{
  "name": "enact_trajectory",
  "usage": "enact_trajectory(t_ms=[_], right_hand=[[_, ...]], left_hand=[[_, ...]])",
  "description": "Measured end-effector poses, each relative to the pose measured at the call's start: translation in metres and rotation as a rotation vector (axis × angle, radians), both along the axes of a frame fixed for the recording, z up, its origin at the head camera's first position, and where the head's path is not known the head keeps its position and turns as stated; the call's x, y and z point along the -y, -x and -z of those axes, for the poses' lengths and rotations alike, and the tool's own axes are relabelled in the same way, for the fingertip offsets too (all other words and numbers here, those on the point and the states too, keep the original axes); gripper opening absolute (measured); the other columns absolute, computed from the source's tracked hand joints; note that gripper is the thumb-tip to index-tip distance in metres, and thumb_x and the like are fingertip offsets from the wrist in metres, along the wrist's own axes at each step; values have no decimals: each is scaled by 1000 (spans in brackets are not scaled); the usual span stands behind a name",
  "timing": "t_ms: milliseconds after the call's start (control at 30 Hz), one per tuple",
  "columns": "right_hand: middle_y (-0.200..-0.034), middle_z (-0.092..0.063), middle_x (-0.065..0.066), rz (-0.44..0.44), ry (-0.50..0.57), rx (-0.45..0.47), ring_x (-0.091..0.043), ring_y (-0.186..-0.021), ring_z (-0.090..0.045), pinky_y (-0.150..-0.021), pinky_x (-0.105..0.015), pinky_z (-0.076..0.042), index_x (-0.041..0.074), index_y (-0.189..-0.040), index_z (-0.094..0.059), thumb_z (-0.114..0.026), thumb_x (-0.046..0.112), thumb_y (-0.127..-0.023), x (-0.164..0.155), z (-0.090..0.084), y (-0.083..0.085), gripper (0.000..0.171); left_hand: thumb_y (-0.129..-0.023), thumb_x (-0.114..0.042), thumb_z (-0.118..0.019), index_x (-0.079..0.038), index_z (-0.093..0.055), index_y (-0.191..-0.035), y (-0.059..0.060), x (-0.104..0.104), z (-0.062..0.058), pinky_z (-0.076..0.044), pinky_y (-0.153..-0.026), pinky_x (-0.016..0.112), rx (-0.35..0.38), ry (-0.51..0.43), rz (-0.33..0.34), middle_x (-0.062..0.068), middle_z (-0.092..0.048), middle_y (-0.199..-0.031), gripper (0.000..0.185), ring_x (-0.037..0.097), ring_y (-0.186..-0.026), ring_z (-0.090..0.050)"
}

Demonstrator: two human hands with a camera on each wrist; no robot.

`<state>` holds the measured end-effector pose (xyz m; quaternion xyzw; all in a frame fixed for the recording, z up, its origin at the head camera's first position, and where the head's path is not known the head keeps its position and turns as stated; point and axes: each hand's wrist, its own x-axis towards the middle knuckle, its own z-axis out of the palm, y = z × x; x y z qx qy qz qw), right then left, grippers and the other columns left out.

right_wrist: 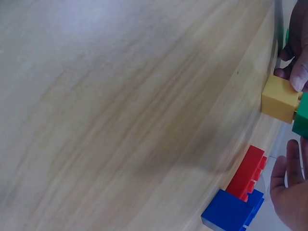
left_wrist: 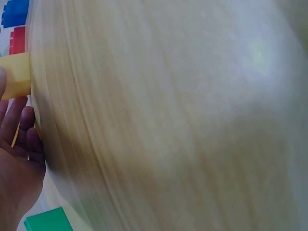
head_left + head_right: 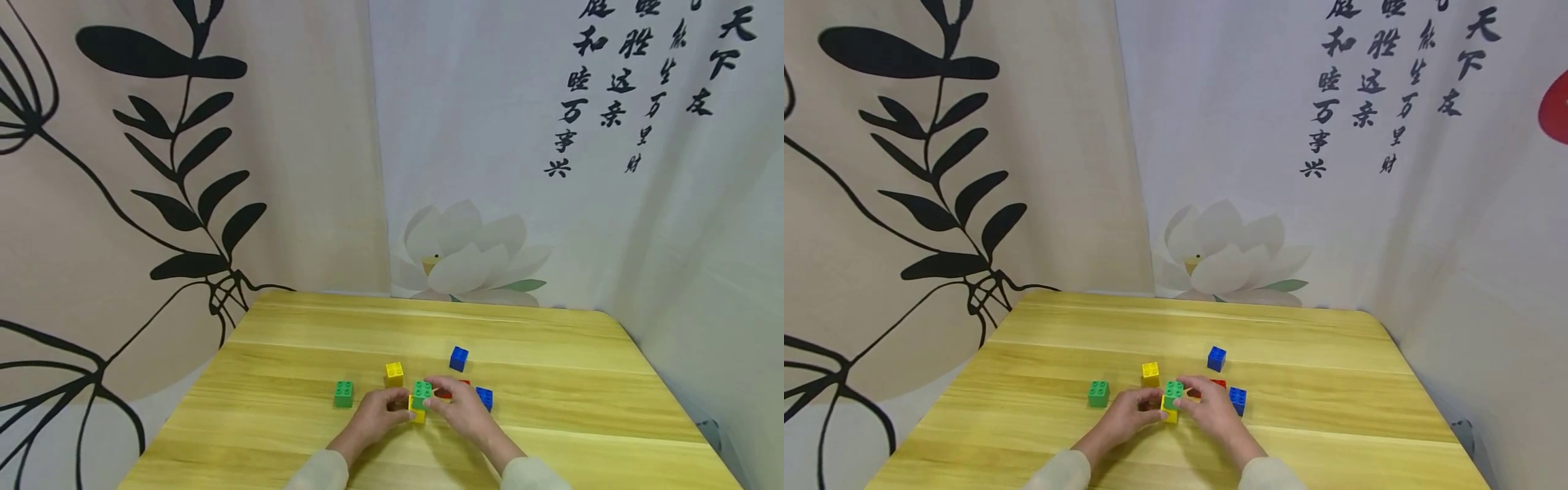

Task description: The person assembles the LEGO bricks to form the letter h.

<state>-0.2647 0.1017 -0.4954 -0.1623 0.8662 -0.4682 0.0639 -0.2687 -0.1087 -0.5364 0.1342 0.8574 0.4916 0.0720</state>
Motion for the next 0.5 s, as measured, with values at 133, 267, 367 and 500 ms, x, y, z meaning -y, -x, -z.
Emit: enact_trajectory(t_ms=[133, 267, 367, 500], right_hand=[[-130, -63, -11, -4, -7, 7, -32, -114, -62, -85, -43, -57, 14, -129, -63, -69, 27, -92, 1, -1, 0, 40], [-129, -64, -9, -8, -25, 6, -30, -113, -62, -87, -43, -56, 17, -128, -64, -69, 28, -91, 2, -1, 2, 38], [-129, -65, -9, -16, -39, 2, -31, -113, -62, -87, -45, -56, 17, -128, -64, -69, 30, -91, 3, -1, 4, 39], [-130, -64, -10, -16, -35, 18, -34, -115, -62, -87, -46, -57, 15, -130, -63, -69, 35, -91, 4, 0, 4, 44]], left_hand=[[-87, -26, -75, -12, -70, -118, 0, -1, 1, -55, -81, 30, 17, -3, -3, 1, -73, -108, 35, 12, -94, -62], [-87, -26, -75, -14, -71, -116, -2, -1, -1, -55, -81, 28, 13, -6, -1, 1, -73, -110, 32, 12, -95, -63], [-87, -25, -75, -15, -71, -117, -3, -2, -2, -55, -81, 28, 16, -14, 3, 1, -73, -112, 32, 13, -96, -63], [-87, -25, -75, -16, -71, -116, -3, -2, -2, -55, -82, 29, 19, -12, -1, 0, -73, -111, 31, 12, -97, -63]])
